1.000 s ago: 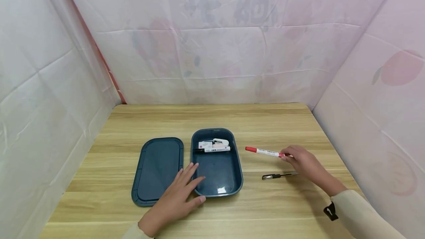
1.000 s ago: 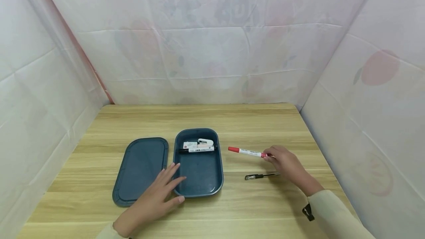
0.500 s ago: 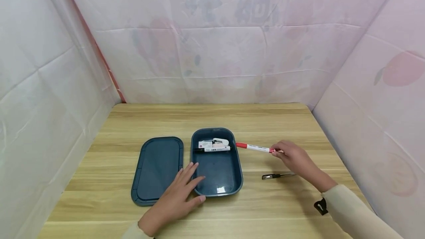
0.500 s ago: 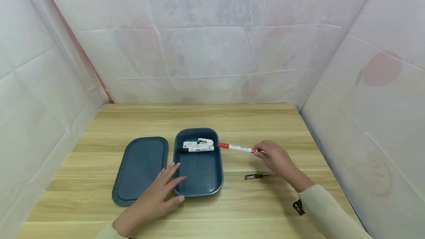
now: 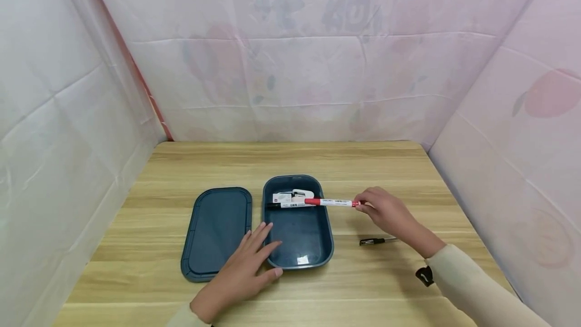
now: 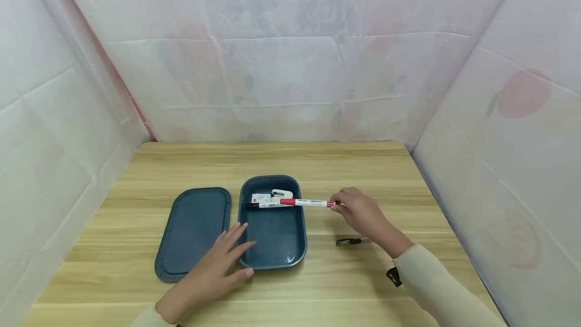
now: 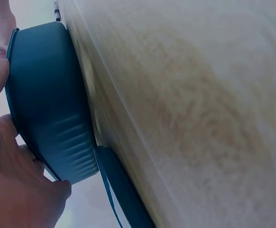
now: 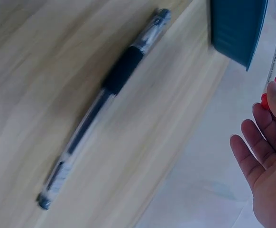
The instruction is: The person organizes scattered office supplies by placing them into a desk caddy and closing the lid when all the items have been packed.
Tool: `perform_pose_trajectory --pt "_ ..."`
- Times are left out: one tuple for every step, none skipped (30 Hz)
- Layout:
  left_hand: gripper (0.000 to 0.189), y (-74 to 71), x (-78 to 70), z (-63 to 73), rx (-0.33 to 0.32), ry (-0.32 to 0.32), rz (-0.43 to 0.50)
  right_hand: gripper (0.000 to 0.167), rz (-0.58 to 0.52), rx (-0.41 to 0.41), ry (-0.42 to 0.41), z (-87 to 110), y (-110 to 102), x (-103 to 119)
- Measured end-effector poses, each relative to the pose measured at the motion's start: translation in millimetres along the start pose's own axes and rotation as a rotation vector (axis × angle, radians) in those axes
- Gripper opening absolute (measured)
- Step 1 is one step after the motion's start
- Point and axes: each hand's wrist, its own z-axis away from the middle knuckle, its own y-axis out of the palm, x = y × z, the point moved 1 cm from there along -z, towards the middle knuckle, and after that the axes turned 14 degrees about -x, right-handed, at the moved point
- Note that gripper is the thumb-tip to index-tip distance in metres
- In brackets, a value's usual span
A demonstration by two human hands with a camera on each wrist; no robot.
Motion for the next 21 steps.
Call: perform_pose_trajectory --pt "0.061 0.1 -0.3 -0.3 0.003 0.0 -0.001 0.012 0.001 0.012 0.008 -1.4 2 2" --pt "0.061 0.3 -0.5 -0.5 0.006 -0.001 -0.001 0.012 0.0 0.025 0.014 -2.6 3 3" --pt "0.061 0.5 -0.8 -0.9 0.008 -0.001 -0.002 0.012 -0.002 0.036 0.017 -3.8 5 5" --pt "0.061 0.7 -1.0 -1.1 0.01 -0.002 -0.001 0.011 -0.002 0.049 0.022 -4.9 7 7" --pt "0.061 1.1 -1.1 -1.3 0.013 -0.005 0.002 0.01 -0.002 0.062 0.025 -5.8 9 9" --pt "0.061 1.6 -1.1 -1.6 0.014 -0.004 0.0 0.009 -0.001 0.075 0.026 -6.7 11 11" --pt "0.061 2.1 -1.1 -1.7 0.014 -0.004 -0.002 0.009 -0.004 0.086 0.025 -7.7 13 12" --pt "0.061 2.5 -1.1 -1.8 0.015 -0.005 -0.001 0.009 -0.005 0.095 0.022 -8.7 15 14" --pt "0.061 2.8 -1.1 -1.9 0.015 -0.004 -0.002 0.008 -0.007 0.102 0.02 -10.0 16 16" --pt "0.06 3.0 -1.1 -2.0 0.015 -0.005 0.0 0.008 -0.009 0.108 0.02 -11.4 18 18" --pt "0.061 3.1 -1.2 -2.0 0.016 -0.005 0.0 0.007 -0.013 0.11 0.018 -12.7 19 20" --pt "0.061 3.1 -1.3 -2.1 0.017 -0.004 -0.001 0.007 -0.017 0.113 0.017 -14.1 20 22" --pt "0.061 3.1 -1.4 -2.0 0.018 -0.006 -0.001 0.006 -0.019 0.117 0.016 -15.6 21 25" --pt "0.061 3.0 -1.4 -2.0 0.019 -0.006 -0.001 0.006 -0.021 0.118 0.014 -16.9 23 26" --pt "0.061 2.8 -1.6 -1.9 0.021 -0.007 -0.002 0.006 -0.018 0.12 0.011 -18.1 25 28" --pt "0.061 2.5 -1.7 -1.8 0.023 -0.01 -0.001 0.006 -0.018 0.119 0.008 -19.5 26 30" --pt "0.061 2.2 -1.8 -1.7 0.026 -0.013 0.0 0.006 -0.016 0.116 0.001 -20.9 27 31" --pt "0.061 1.9 -1.8 -1.5 0.026 -0.014 0.0 0.006 -0.013 0.115 -0.004 -22.2 29 33" --pt "0.061 1.5 -1.9 -1.3 0.026 -0.017 0.001 0.007 -0.007 0.112 -0.012 -23.5 31 34" --pt "0.061 1.0 -1.9 -1.2 0.026 -0.017 0.001 0.007 -0.006 0.106 -0.018 -24.8 32 36" --pt "0.061 0.7 -1.9 -1.1 0.026 -0.02 0.003 0.008 -0.003 0.102 -0.027 -26.0 33 37"
